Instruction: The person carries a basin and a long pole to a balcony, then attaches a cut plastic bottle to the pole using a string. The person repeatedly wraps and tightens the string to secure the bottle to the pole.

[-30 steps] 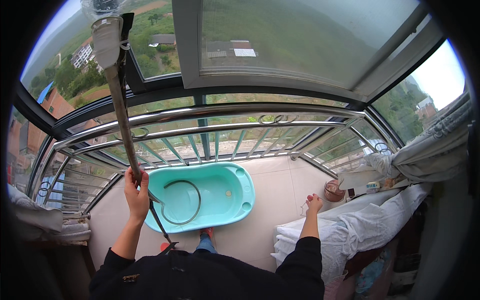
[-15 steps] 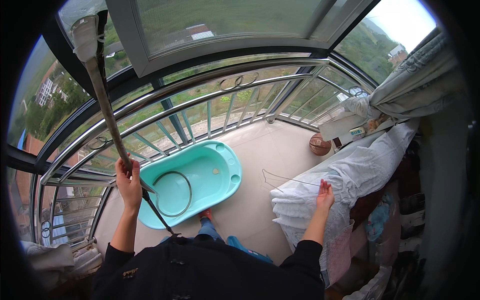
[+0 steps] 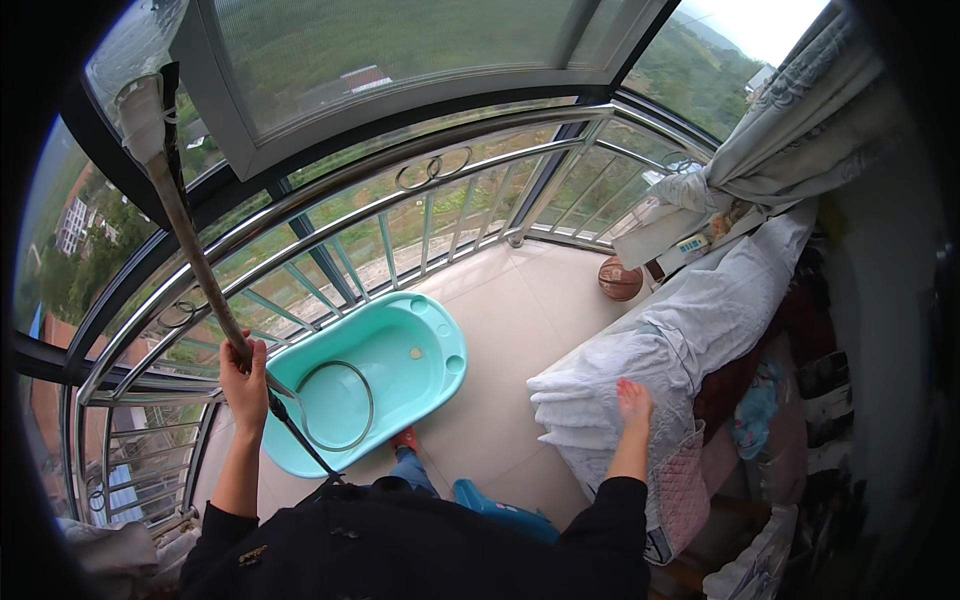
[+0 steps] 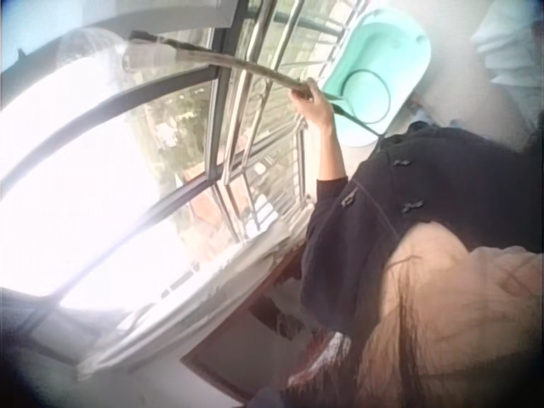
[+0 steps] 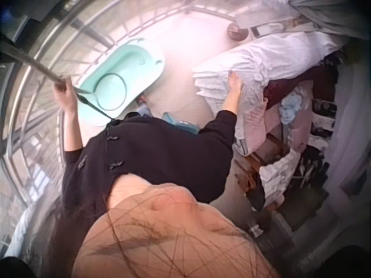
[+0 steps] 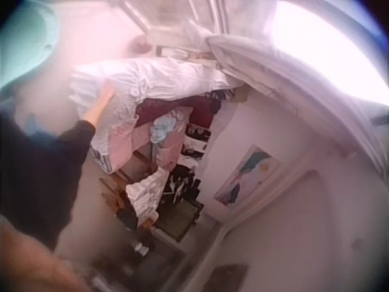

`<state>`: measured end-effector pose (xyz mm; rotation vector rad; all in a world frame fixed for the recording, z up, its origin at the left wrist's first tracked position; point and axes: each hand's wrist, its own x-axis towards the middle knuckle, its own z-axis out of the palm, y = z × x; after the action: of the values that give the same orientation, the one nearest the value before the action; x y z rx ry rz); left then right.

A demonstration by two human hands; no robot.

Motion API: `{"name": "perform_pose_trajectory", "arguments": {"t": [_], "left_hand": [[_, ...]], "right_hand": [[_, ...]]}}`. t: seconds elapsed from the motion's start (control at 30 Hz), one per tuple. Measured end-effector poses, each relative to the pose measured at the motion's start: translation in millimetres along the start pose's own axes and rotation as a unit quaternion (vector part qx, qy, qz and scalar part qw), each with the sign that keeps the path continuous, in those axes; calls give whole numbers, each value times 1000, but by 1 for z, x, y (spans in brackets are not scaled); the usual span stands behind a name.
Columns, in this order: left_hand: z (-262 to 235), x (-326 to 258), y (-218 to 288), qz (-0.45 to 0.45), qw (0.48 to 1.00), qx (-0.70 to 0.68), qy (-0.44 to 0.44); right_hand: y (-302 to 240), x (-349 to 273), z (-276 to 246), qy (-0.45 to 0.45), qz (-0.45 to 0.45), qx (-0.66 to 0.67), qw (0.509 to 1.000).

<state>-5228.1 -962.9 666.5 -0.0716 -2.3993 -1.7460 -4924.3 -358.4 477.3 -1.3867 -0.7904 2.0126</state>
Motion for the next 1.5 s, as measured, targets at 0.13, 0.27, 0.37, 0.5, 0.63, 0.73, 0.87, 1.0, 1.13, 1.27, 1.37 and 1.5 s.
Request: {"name": "perform_pose_trajectory", "arguments": {"t": [0.13,0.27,0.37,0.5,0.63,0.73,0.87,1.0,1.13,1.27,1.37,1.5], "left_hand": [[-2,3,-4,-5,999,7,-34],[-5,-3,-4,-3,1000,-25,-12],[-14,-8,-1,0,999,-53,-1],[-32,-15,2,22,997,-79,2],[-68,-27,-2,39,996,-77,33],[-113,-38,-7,45,991,-99,78],[-178,-58,-15,43,990,-67,118],[-244,-81,-24,95,986,-28,133],[-307,-103,-26,71,990,1,123],[-370,-96,11,186,976,-35,103],[-421,-62,70,327,926,-60,180],[-456,-20,148,261,951,-156,53]], "right_hand": [[122,-60,105,-120,131,-127,976],[215,-172,201,-343,140,-315,874],[262,-263,250,-567,26,-405,717],[296,-355,290,-725,-144,-438,512],[323,-421,305,-733,-161,-327,574],[336,-454,313,-669,-211,-395,593],[361,-501,332,-680,-370,-327,542],[413,-562,333,-744,-260,-303,536],[456,-602,325,-769,-132,-288,555],[474,-628,318,-788,-75,-187,582],[476,-637,314,-794,-87,-199,567],[477,-640,316,-809,-53,-217,543]]}}
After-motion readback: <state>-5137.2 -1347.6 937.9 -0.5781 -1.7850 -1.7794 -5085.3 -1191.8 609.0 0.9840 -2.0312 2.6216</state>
